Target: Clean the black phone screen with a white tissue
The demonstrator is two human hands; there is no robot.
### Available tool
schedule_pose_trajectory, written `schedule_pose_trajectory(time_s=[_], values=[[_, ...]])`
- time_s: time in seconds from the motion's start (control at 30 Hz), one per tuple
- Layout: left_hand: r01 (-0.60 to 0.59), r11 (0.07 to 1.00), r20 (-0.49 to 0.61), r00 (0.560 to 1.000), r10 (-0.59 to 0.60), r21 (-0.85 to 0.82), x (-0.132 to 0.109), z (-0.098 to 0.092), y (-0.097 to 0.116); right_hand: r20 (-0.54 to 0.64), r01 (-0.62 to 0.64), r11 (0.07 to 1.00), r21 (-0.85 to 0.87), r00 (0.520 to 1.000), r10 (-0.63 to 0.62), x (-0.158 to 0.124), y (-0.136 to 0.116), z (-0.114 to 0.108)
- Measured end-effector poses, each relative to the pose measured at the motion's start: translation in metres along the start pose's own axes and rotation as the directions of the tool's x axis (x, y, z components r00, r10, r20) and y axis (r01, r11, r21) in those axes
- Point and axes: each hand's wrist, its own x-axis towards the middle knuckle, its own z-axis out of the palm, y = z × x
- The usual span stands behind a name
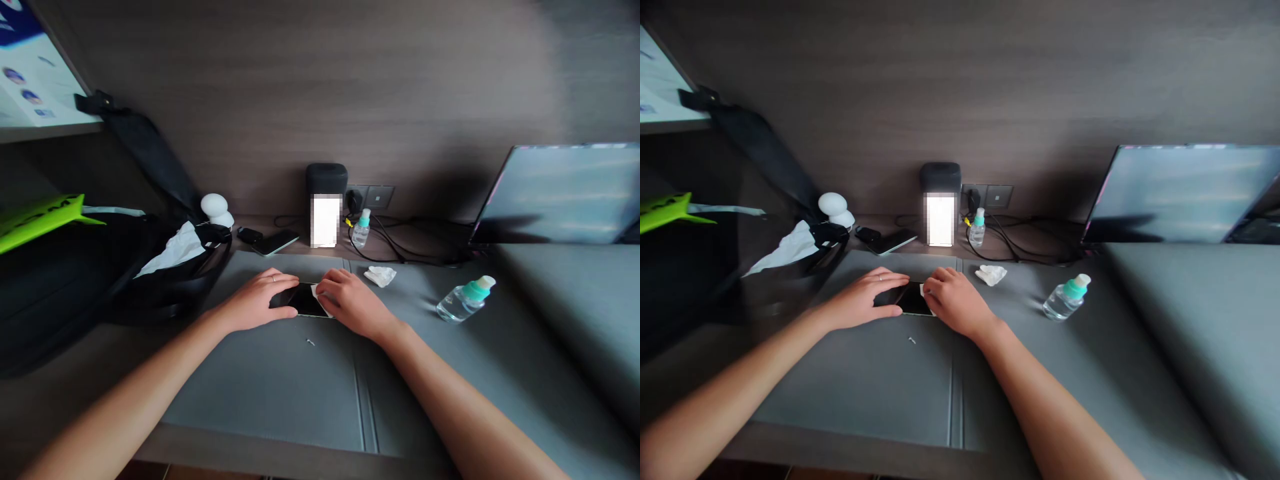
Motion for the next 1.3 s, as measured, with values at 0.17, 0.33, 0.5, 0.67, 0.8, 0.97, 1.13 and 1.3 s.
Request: schedule_pose_trajectory(time_s=[0.17, 0.33, 0.5, 0.67, 0.8, 0.97, 1.13, 1.3], values=[[0.019, 1.000, -0.007, 1.000, -0.019, -0.003, 0.000, 0.000, 0.000, 0.057, 0.087, 0.995, 0.047, 0.994, -0.089, -0.003, -0.001, -0.002], [0.022, 1.000, -0.001, 1.000, -0.022, -0.018, 0.000, 0.000, 0.001, 0.034, 0.008, 1.000, 0.025, 0.999, -0.009, -0.004, 0.002, -0.004], [0.032, 0.999, -0.028, 0.999, -0.033, -0.027, -0.001, 0.002, 0.000, 0.065, 0.054, 0.998, 0.025, 0.996, -0.056, -0.005, 0.000, -0.004], [0.039, 0.999, -0.020, 0.999, -0.040, -0.021, -0.001, 0.002, 0.002, 0.038, -0.008, 0.999, -0.041, 0.999, 0.010, -0.006, 0.002, -0.005], [0.049, 0.999, -0.022, 0.999, -0.049, -0.010, -0.001, 0.001, 0.003, 0.035, 0.006, 0.998, -0.069, 0.999, -0.004, -0.003, 0.000, -0.003], [0.048, 0.999, -0.006, 0.999, -0.048, -0.016, -0.001, 0.000, 0.004, 0.044, -0.001, 0.999, -0.035, 0.999, 0.003, -0.007, 0.006, -0.006], [0.045, 0.998, -0.013, 0.999, -0.046, -0.042, -0.001, 0.000, 0.003, 0.046, -0.048, 0.998, -0.046, 0.998, 0.050, -0.006, 0.009, -0.007], [0.033, 0.999, -0.022, 0.999, -0.034, -0.043, -0.001, 0.000, 0.003, 0.082, -0.056, 0.998, -0.015, 0.995, 0.057, -0.010, 0.011, -0.010]])
